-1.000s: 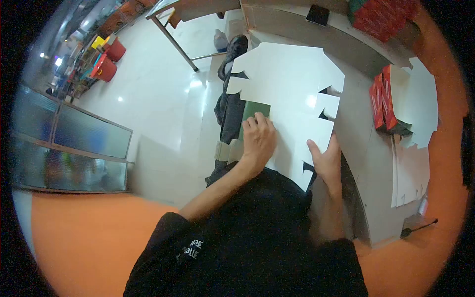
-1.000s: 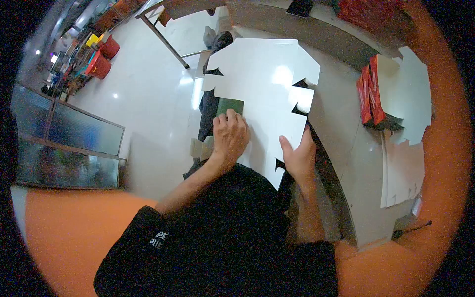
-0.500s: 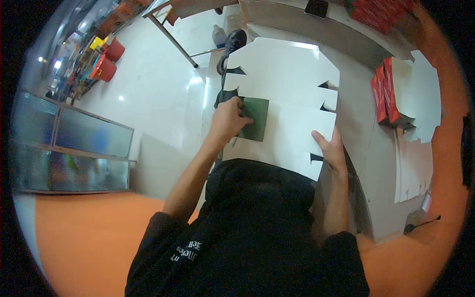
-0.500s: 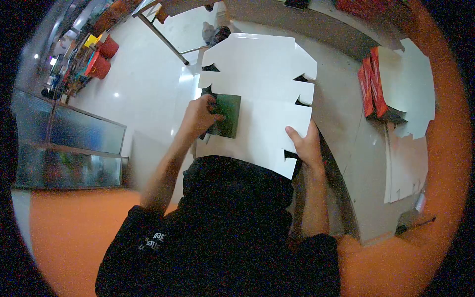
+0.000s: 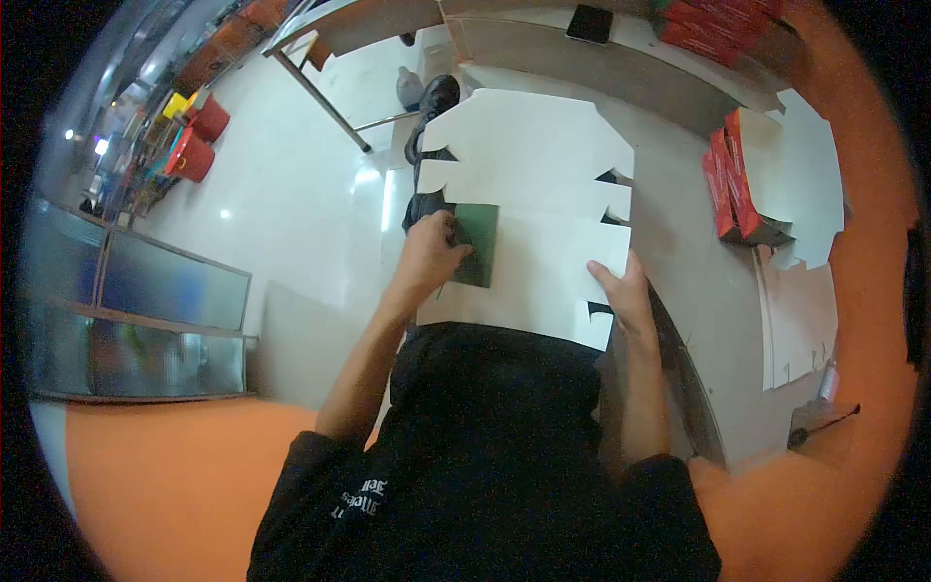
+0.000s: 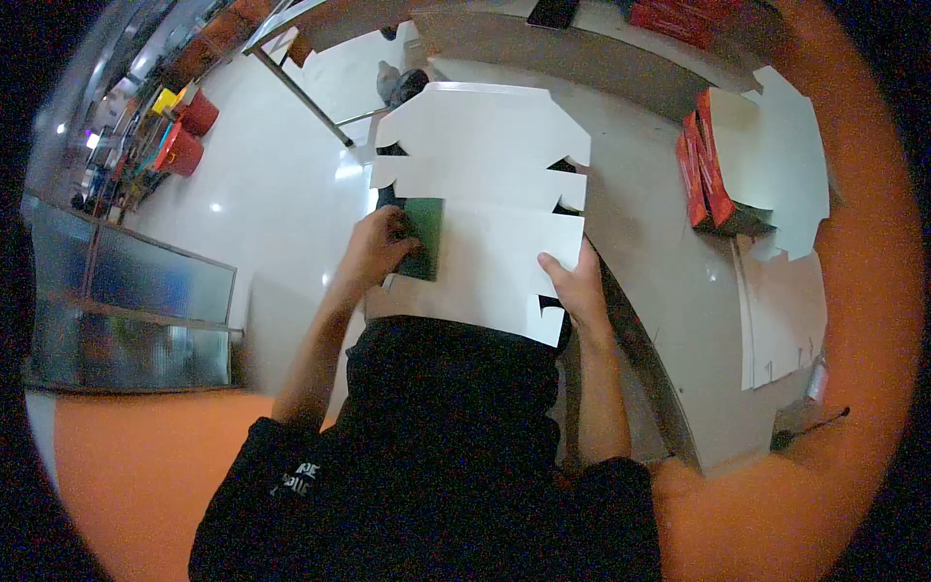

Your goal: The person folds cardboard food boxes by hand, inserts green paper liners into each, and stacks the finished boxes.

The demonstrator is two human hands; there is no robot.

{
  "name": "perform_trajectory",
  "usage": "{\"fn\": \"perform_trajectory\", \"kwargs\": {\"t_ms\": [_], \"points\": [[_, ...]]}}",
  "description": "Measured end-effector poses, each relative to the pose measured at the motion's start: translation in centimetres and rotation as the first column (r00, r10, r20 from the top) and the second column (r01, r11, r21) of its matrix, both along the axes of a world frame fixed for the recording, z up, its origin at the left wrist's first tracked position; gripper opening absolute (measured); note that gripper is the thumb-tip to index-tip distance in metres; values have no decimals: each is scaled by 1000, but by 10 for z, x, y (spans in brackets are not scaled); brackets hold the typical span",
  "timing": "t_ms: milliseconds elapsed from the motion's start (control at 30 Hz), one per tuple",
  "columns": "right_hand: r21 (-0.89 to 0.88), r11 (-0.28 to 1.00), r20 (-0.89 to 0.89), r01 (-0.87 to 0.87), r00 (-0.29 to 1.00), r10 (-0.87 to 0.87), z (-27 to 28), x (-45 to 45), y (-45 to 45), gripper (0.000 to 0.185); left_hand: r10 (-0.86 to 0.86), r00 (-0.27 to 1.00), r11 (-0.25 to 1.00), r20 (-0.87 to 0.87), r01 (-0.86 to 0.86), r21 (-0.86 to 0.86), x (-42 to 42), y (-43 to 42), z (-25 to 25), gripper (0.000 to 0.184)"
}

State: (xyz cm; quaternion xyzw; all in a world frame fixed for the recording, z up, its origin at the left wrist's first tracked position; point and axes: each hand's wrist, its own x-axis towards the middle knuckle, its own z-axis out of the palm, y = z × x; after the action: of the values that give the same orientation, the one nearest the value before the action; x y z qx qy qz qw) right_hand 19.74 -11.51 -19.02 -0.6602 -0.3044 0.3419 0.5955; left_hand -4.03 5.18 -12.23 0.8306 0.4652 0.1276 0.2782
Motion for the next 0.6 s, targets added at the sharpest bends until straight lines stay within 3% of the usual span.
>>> {"fn": "perform_trajectory", "kwargs": {"t_ms": [33,133,233,367,400,600], "points": [[-28,1000,8,0,1000,0,1,2,1,42,-51,997,995,65,56,-84,-9,4,1,40],[-56,997,-41,-52,998,50,4,12,8,39,80,934,841,348,124,-526,-26,7,17,43],[-9,997,1,-72,997,73,2,14,17,34,298,891,785,343,-25,-619,-20,-5,30,44],[-40,998,46,-43,998,44,4,16,22,34,65,981,984,183,-32,-178,-13,-16,21,44],[-72,997,79,-23,996,29,4,16,23,35,60,963,987,262,-19,-158,-15,-14,14,40],[-194,974,417,114,909,-24,9,12,33,40,164,889,890,428,54,-453,-38,4,-6,37]]}}
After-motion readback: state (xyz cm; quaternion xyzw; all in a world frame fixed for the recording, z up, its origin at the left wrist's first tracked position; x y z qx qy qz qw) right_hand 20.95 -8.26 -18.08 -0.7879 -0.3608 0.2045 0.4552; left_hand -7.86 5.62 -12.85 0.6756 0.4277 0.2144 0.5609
